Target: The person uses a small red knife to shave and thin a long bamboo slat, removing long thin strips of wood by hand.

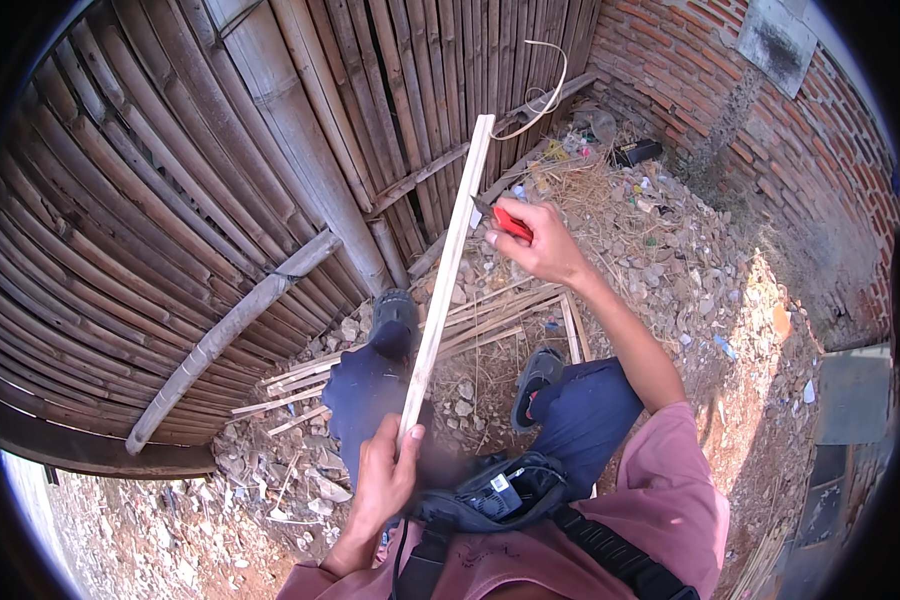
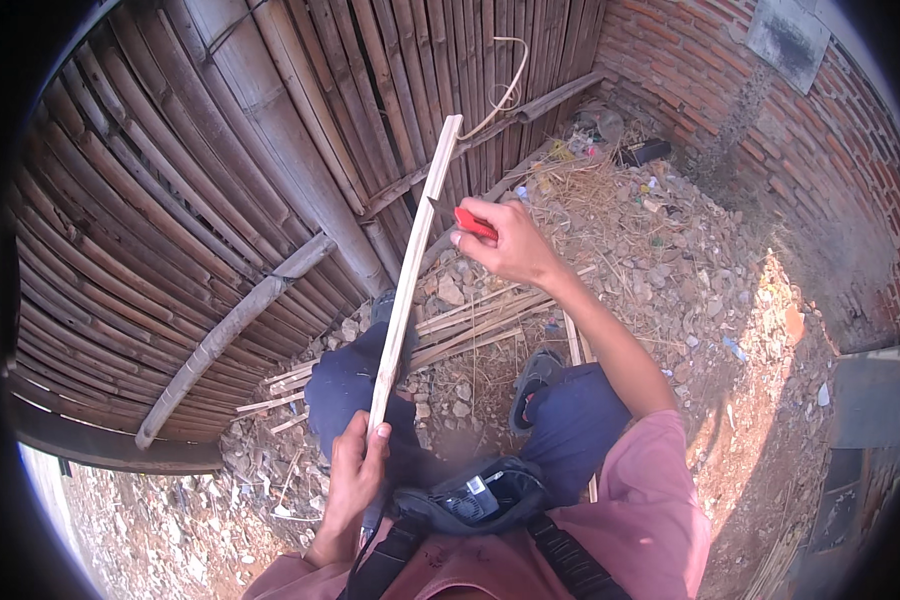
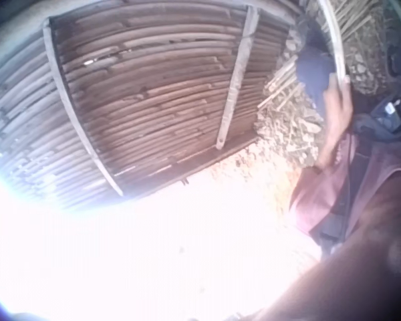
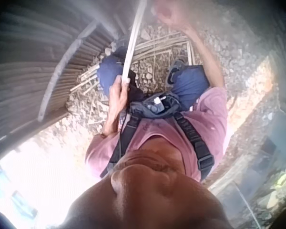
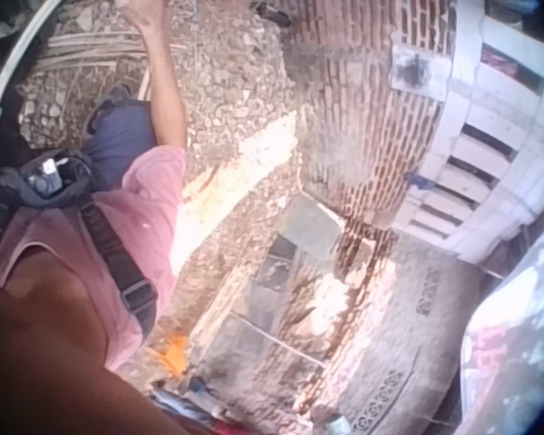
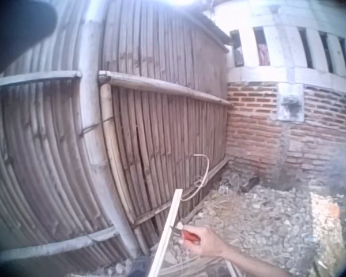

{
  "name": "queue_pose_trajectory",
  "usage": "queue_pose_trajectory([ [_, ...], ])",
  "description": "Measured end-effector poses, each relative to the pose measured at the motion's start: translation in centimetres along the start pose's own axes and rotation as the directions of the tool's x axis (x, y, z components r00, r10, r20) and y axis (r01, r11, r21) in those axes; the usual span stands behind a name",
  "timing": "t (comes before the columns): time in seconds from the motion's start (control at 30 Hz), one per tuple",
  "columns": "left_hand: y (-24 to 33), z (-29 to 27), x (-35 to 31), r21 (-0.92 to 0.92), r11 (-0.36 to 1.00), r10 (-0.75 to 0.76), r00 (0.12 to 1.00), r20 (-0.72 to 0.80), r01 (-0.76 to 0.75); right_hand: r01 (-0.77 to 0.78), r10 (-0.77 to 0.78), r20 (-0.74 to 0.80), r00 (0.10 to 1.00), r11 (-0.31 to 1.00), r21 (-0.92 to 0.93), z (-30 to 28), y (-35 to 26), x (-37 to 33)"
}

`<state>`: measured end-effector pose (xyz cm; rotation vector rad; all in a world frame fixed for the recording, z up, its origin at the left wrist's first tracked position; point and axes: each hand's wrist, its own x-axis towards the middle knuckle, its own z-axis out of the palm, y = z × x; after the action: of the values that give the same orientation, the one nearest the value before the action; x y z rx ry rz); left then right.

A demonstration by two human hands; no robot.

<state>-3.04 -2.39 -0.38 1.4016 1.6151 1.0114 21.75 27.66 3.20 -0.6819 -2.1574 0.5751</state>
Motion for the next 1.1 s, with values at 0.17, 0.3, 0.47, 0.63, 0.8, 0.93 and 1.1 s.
queue_pose_trajectory([
  [0.17, 1.0, -0.1, 0.8, -0.021, 1.000, -0.010, 0.999, 0.031, 0.011, -0.124, 0.133, 0.040, 0.990, 0.978, -0.170, 3.3, -8.4, -4.1],
  [0.3, 2.4, 0.5, 2.2, -0.048, 0.997, 0.064, 0.997, 0.044, -0.062, -0.056, 0.048, -0.034, 0.998, 0.954, -0.294, 5.8, -8.8, -6.5],
  [0.47, 3.9, 1.1, 4.0, -0.142, 0.990, 0.042, 0.990, 0.133, -0.023, -0.099, 0.059, -0.156, 0.986, 0.960, -0.263, 7.7, -7.9, -7.7],
  [0.63, 4.0, 2.2, 4.5, -0.057, 0.992, 0.120, 0.986, 0.118, -0.114, -0.167, 0.098, -0.237, 0.966, 0.942, -0.290, 7.1, -8.0, -8.1],
  [0.8, 3.6, 3.0, 4.3, -0.066, 0.986, 0.162, 0.982, 0.101, -0.156, -0.160, 0.067, -0.284, 0.956, 0.935, -0.318, 6.1, -7.4, -7.7],
  [0.93, 3.9, 2.9, 3.5, -0.059, 0.988, 0.148, 0.985, 0.091, -0.143, -0.140, 0.039, -0.311, 0.950, 0.940, -0.312, 6.2, -7.9, -7.1],
  [1.1, 4.5, 2.6, 3.0, -0.036, 0.991, 0.133, 0.989, 0.066, -0.131, -0.144, 0.029, -0.314, 0.949, 0.926, -0.350, 6.7, -8.2, -6.7],
])
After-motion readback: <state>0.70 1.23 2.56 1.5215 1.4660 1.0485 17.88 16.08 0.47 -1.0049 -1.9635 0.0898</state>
